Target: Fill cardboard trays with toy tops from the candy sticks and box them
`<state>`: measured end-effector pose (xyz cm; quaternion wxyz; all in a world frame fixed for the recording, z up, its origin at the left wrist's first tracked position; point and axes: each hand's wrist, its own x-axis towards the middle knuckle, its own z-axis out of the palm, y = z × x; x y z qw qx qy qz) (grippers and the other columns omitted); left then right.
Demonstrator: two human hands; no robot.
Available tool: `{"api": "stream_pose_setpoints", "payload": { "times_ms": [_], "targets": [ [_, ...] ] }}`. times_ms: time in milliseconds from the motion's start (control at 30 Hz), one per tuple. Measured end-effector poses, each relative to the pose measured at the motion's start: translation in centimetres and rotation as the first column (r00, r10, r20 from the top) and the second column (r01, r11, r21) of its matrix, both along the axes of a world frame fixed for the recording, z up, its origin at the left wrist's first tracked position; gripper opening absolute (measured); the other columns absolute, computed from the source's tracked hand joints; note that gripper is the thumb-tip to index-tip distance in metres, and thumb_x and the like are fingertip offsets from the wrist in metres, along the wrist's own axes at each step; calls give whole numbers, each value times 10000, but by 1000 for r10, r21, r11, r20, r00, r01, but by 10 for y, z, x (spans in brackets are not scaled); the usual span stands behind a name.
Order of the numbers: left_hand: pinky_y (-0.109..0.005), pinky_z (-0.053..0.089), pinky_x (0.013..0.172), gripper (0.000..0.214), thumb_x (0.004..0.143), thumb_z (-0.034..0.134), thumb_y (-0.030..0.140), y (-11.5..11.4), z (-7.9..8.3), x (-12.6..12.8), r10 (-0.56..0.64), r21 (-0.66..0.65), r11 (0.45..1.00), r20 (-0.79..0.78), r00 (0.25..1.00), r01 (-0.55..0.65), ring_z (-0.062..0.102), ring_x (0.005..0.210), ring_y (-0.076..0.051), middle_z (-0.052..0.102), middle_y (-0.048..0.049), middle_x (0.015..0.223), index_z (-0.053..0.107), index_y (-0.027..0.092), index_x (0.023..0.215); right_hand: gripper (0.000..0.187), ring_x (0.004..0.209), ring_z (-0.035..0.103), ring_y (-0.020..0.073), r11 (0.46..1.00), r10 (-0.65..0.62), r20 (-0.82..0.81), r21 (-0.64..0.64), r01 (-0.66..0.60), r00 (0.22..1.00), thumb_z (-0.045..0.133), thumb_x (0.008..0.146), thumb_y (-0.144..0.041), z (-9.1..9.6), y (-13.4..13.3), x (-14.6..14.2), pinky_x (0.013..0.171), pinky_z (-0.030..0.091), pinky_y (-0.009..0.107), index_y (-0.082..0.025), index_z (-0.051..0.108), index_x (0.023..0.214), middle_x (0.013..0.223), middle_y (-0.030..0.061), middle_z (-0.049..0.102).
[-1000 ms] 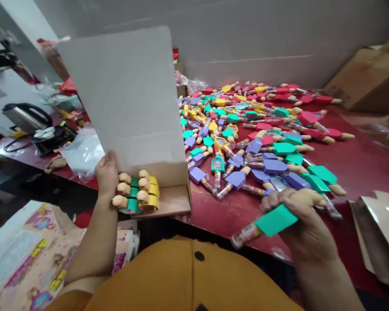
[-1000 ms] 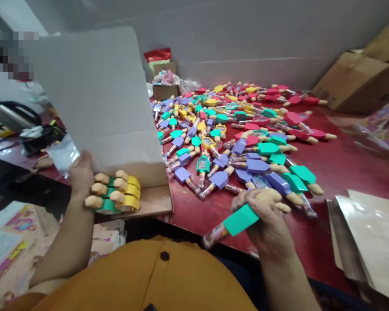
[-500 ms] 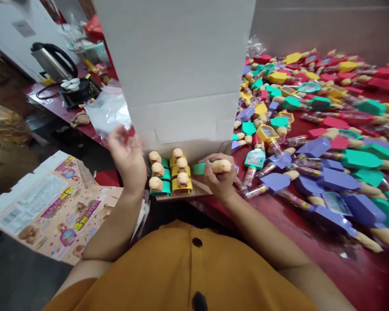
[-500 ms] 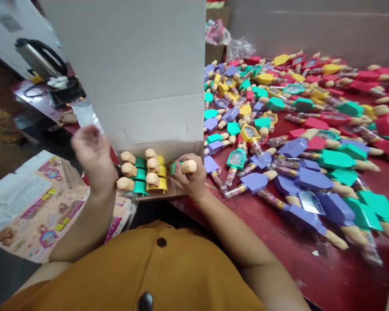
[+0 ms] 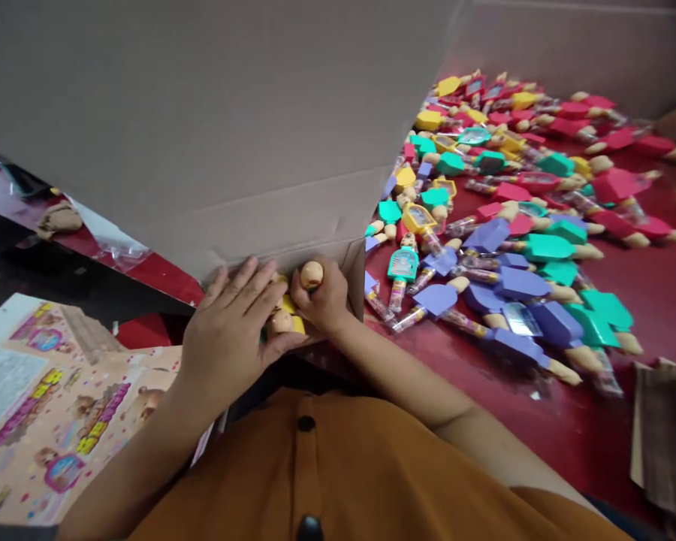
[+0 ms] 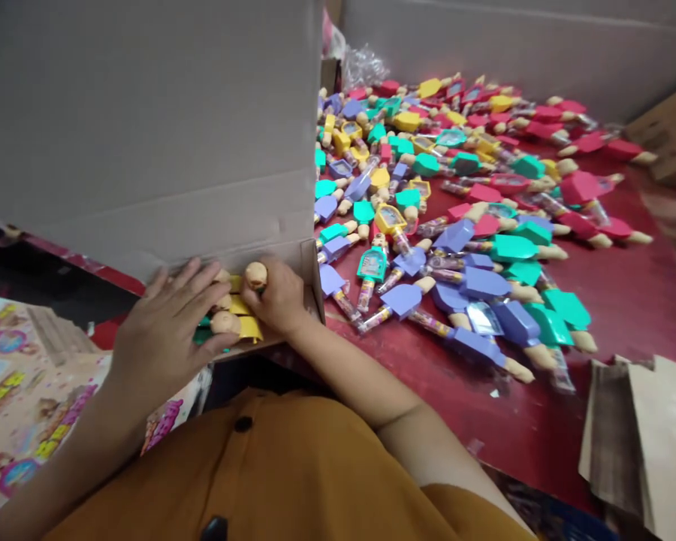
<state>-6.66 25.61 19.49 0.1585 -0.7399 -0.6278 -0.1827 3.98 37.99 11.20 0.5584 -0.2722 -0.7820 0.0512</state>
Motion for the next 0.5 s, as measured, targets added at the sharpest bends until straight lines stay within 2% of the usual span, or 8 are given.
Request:
{"api": "stream_pose_setpoints", "payload": {
  "times_ms": [167,233,300,367,400,433,467,500],
  "targets": [
    [-483,398,1028,287,898,423,295,6,2,4,79,-6,997,15,997,-79,498,1222,-296,577,-105,1266,628,142,1029,253,630,512,182,993,56,80,-105,-47,995,336,928,-410,-15,11,-16,554,418,305,-186,451,909,714,47,539],
    [-477,400,1032,274,888,430,279,10,2,2,116,-4,993,14,993,-116,499,1220,-298,577,-106,1266,637,141,1001,313,694,536,176,987,144,120,-89,-134,982,321,935,-454,-11,19,-14,612,451,298,-178,468,960,777,53,559],
    [-467,402,1037,269,887,436,281,12,2,-4,133,-19,991,12,991,-133,494,1226,-296,564,-112,1282,640,140,990,342,790,552,175,980,195,124,-71,-188,973,301,939,-472,-1,30,3,705,472,304,-179,474,983,848,64,565],
    [-451,398,1048,261,887,435,285,13,3,-11,106,-46,993,20,994,-105,486,1237,-285,561,-104,1287,643,149,965,340,891,541,199,991,61,85,-120,-51,995,289,936,-451,11,46,37,810,459,353,-166,467,985,920,100,548],
    [-444,392,1056,259,886,433,288,13,3,-15,87,-60,995,26,996,-85,479,1244,-278,562,-95,1288,644,156,959,322,915,528,217,971,-133,64,-191,143,989,318,924,-431,15,55,56,846,441,385,-151,461,990,953,123,528],
    [-441,384,1065,260,884,430,290,13,4,-19,70,-73,995,32,997,-67,472,1252,-272,562,-87,1290,644,162,957,325,994,502,254,891,-344,155,-256,375,926,401,888,-432,18,66,75,914,397,435,-133,472,994,1010,154,510],
    [-440,376,1073,264,883,425,295,13,5,-24,55,-82,995,35,998,-52,466,1259,-268,561,-81,1291,643,166,957,363,1067,469,299,781,-455,305,-315,540,837,487,843,-426,19,77,91,950,359,473,-105,479,1012,1061,190,498],
    [-441,371,1078,269,883,419,300,13,5,-29,43,-90,995,35,998,-39,461,1264,-263,561,-76,1293,643,170,958,443,1105,447,340,670,-471,458,-370,644,754,570,788,-426,17,89,104,956,342,498,-76,479,1044,1091,221,491]
  ]
}}
